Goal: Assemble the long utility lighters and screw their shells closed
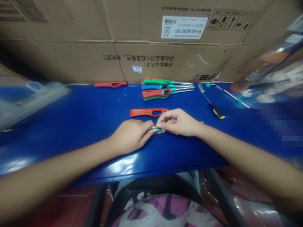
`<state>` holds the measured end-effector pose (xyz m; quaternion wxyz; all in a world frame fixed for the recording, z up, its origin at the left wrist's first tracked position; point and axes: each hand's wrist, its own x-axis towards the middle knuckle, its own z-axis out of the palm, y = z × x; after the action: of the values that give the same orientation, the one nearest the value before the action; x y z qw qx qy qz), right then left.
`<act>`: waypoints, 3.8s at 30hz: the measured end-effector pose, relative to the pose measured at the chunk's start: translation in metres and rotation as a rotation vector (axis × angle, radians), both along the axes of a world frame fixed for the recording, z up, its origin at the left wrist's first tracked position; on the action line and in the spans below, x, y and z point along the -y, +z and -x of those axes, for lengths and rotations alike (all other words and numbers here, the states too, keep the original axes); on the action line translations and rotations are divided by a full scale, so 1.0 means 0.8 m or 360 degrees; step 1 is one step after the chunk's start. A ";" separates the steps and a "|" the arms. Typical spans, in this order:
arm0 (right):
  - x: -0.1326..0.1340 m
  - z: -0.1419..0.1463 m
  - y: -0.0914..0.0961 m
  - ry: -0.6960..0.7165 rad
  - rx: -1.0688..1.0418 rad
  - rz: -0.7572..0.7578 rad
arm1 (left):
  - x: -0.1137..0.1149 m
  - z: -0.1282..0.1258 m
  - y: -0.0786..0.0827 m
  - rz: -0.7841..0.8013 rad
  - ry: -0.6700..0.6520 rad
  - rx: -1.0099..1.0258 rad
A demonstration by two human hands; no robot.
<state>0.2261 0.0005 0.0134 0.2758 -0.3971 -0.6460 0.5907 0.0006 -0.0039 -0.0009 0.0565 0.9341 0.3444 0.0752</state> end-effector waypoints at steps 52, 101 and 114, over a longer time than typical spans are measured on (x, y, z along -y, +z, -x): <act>-0.002 -0.003 -0.010 0.0024 0.0064 -0.0144 | 0.000 -0.004 -0.001 -0.0080 0.0016 -0.0021; 0.002 -0.001 -0.003 -0.0153 0.0142 -0.0085 | -0.012 0.016 0.021 0.0201 -0.0119 0.0067; -0.004 -0.013 0.005 -0.0203 0.0352 -0.0009 | -0.024 0.018 0.006 -0.0097 -0.0344 0.0339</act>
<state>0.2363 0.0039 0.0174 0.2410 -0.4995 -0.6476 0.5225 -0.0141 0.0156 0.0042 0.0720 0.9537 0.2315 0.1779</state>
